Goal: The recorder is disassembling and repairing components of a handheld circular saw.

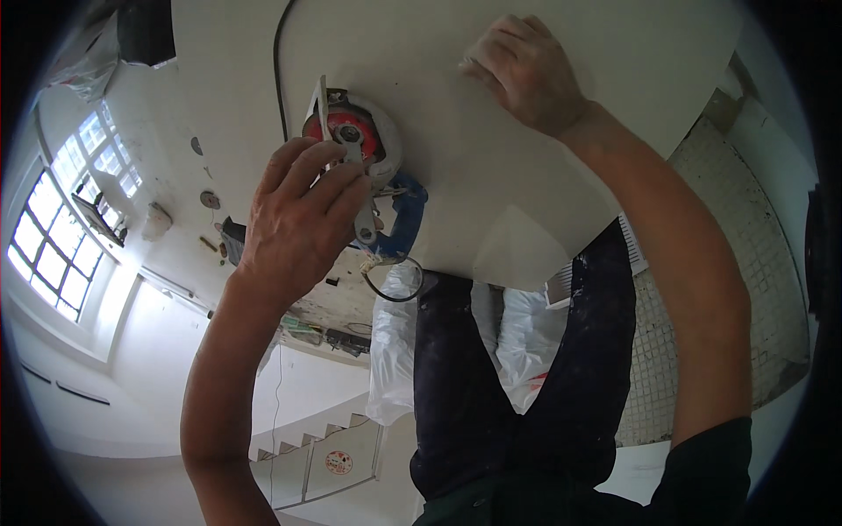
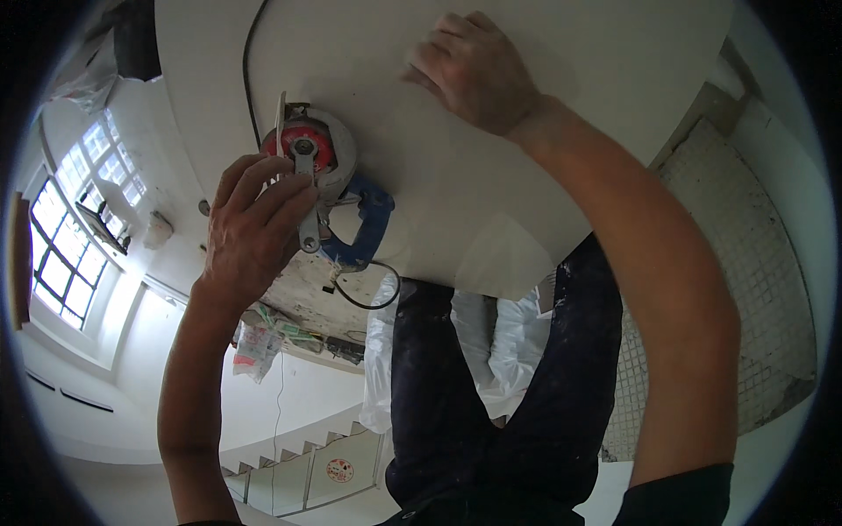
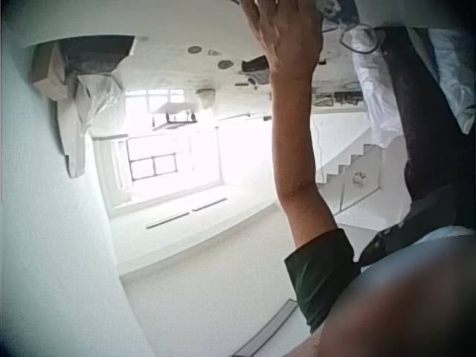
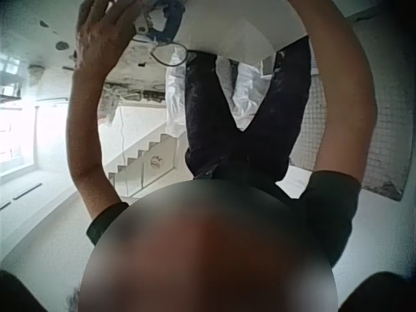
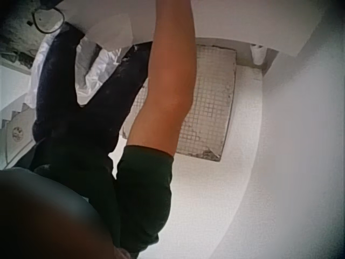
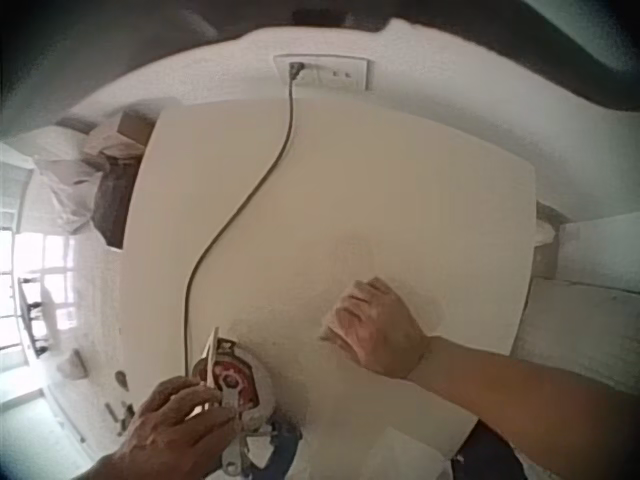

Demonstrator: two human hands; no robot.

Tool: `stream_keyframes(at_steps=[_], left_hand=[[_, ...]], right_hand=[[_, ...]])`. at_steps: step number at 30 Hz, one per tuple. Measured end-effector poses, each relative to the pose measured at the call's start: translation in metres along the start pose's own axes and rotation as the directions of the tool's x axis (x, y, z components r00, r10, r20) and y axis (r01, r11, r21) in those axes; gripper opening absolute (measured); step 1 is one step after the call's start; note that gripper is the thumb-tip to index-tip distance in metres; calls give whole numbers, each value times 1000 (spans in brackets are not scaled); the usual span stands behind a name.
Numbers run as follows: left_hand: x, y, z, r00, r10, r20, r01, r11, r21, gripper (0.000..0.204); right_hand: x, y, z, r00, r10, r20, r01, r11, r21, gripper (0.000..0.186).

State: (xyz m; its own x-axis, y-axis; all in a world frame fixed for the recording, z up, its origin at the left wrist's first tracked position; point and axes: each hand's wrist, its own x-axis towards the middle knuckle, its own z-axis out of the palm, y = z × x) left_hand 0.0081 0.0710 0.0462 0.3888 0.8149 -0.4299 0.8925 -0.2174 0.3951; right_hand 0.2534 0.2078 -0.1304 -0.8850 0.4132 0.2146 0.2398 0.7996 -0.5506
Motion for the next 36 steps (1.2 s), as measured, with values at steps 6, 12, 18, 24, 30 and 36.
stream_keyframes(at_steps=[6,12,18,24,30,36], left_hand=[[-2,0,-2,1000,-9,14,9,1000,6,49],[-2,0,-5,999,-17,34,17,1000,-2,50],[-3,-1,-5,1000,-13,28,14,1000,-19,51],[-3,0,-4,998,-34,56,36,999,-34,52],[-4,0,-3,997,-48,56,49,998,-28,49],[-3,1,-4,996,-65,53,67,997,-40,48]], right_hand=[[53,-63,25,622,686,378,-690,252,679,26],[66,-79,15,828,420,371,-552,498,668,24],[73,-71,10,880,236,413,-470,560,682,23],[83,-51,14,906,123,405,-386,633,671,18],[88,-49,14,898,22,439,-376,555,742,18],[80,-46,18,942,-7,335,-245,668,702,20]])
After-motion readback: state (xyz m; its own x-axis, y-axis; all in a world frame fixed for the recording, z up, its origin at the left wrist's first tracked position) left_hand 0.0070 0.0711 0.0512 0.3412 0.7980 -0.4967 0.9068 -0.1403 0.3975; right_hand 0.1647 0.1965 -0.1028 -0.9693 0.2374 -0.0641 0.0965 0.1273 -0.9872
